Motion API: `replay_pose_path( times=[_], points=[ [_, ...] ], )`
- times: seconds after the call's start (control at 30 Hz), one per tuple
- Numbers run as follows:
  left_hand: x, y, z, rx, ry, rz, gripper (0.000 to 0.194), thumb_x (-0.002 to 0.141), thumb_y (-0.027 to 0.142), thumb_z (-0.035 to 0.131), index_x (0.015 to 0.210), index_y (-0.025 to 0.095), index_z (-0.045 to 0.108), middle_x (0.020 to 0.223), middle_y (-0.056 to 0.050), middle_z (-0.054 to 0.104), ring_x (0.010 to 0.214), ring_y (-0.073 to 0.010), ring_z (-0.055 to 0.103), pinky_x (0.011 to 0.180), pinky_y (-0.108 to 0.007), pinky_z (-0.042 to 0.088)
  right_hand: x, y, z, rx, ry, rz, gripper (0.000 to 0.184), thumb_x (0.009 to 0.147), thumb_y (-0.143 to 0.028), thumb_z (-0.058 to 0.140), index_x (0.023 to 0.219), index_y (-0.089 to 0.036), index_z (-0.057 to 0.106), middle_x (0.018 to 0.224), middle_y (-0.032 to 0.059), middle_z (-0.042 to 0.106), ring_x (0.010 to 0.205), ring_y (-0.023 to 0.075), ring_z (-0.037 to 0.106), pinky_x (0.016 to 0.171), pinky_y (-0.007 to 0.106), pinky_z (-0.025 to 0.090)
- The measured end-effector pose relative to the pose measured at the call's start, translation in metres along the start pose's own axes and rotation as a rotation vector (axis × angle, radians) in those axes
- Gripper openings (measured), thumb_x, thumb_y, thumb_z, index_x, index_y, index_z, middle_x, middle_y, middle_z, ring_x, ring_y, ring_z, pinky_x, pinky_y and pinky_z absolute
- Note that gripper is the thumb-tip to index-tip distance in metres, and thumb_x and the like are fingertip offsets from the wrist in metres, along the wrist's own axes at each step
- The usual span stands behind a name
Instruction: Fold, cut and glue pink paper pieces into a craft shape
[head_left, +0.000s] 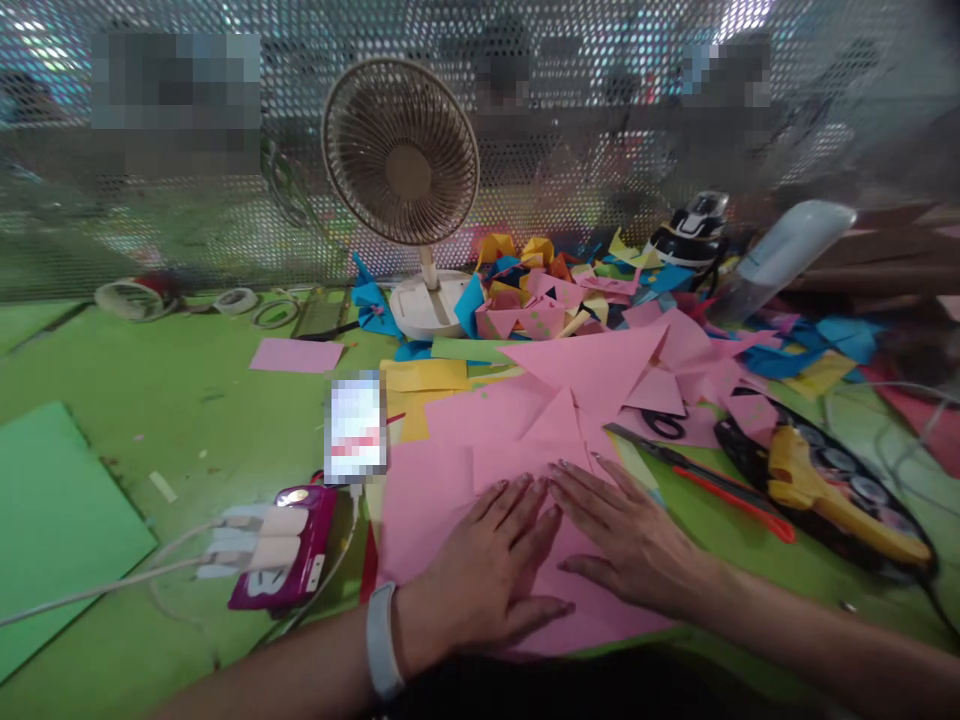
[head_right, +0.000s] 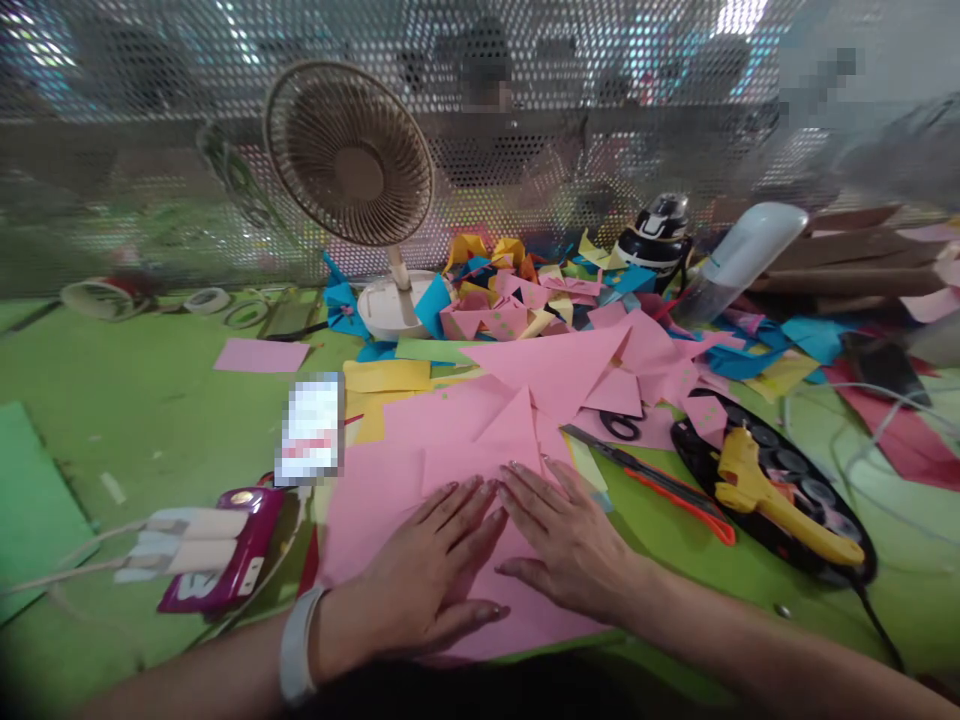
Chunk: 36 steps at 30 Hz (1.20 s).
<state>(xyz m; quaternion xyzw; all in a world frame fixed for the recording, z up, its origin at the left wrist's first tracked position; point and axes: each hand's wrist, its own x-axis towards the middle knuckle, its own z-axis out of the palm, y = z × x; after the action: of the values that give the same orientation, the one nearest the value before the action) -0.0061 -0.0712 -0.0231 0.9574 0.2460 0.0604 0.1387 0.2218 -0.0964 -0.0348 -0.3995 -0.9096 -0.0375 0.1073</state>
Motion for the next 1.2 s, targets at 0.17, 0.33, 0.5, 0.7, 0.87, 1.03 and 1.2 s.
replay_pose_path(
  times=[0.17,0.33,0.5,0.7,0.87,1.03,1.2],
  points=[
    [0.0,0.001,-0.002,-0.01,-0.028,-0.006,0.078,0.086,0.063,0.032,0.143,0.013,0.018,0.148,-0.015,0.02,0.137,-0.0299,0.014,0.11,-0.046,0.016,-0.002,0.004,0.001,-0.029,0.026,-0.009,0.058,0.086,-0.046,0.048,0.133,-0.011,0.043,0.138,0.0128,0.043,0.131,0.0271,0.033,0.106,0.05,0.028],
    [-0.002,0.002,-0.004,-0.041,-0.015,-0.027,0.076,0.085,0.064,0.033,0.143,0.015,0.022,0.149,-0.013,0.019,0.137,-0.0296,0.015,0.11,-0.046,0.017,-0.017,0.011,0.001,-0.048,0.041,0.012,0.06,0.085,-0.046,0.05,0.135,-0.014,0.041,0.136,0.0123,0.046,0.129,0.0276,0.037,0.103,0.05,0.033],
    [-0.004,0.003,-0.004,-0.043,0.008,-0.025,0.075,0.085,0.064,0.034,0.142,0.016,0.024,0.149,-0.013,0.021,0.136,-0.0285,0.017,0.111,-0.044,0.017,-0.032,0.019,-0.007,-0.084,0.064,0.06,0.057,0.084,-0.044,0.052,0.132,-0.015,0.044,0.133,0.0134,0.049,0.123,0.0288,0.044,0.099,0.049,0.038],
    [-0.003,0.002,-0.001,-0.014,0.022,0.005,0.076,0.085,0.064,0.032,0.142,0.014,0.024,0.148,-0.014,0.022,0.137,-0.0295,0.015,0.111,-0.045,0.015,0.004,0.018,-0.032,0.233,-0.008,0.421,0.028,0.087,-0.043,0.046,0.084,-0.02,0.061,0.08,0.0061,0.07,0.067,0.0188,0.066,0.061,0.029,0.05],
    [-0.003,0.004,-0.001,-0.012,0.006,0.004,0.079,0.085,0.065,0.03,0.143,0.012,0.021,0.147,-0.016,0.023,0.136,-0.0301,0.015,0.11,-0.046,0.015,0.042,0.019,-0.021,0.851,-0.519,0.619,0.026,0.085,-0.043,0.044,0.073,-0.02,0.048,0.051,-0.0034,0.06,0.035,0.0117,0.056,0.033,0.019,0.04],
    [-0.003,0.005,-0.004,0.007,0.002,0.006,0.077,0.086,0.065,0.029,0.142,0.013,0.024,0.146,-0.015,0.028,0.137,-0.0294,0.015,0.11,-0.045,0.015,0.047,0.027,-0.004,1.031,-0.571,0.652,0.025,0.083,-0.042,0.046,0.072,-0.019,0.046,0.043,-0.0054,0.055,0.032,0.0129,0.056,0.033,0.02,0.043],
    [-0.003,0.004,-0.003,0.03,0.02,0.015,0.077,0.086,0.064,0.03,0.143,0.014,0.021,0.147,-0.014,0.025,0.137,-0.0289,0.016,0.111,-0.044,0.015,0.052,0.035,-0.002,1.091,-0.696,0.677,0.038,0.075,-0.055,0.055,0.066,-0.018,0.047,0.04,-0.0035,0.056,0.03,0.0121,0.053,0.031,0.02,0.041]
  ],
)
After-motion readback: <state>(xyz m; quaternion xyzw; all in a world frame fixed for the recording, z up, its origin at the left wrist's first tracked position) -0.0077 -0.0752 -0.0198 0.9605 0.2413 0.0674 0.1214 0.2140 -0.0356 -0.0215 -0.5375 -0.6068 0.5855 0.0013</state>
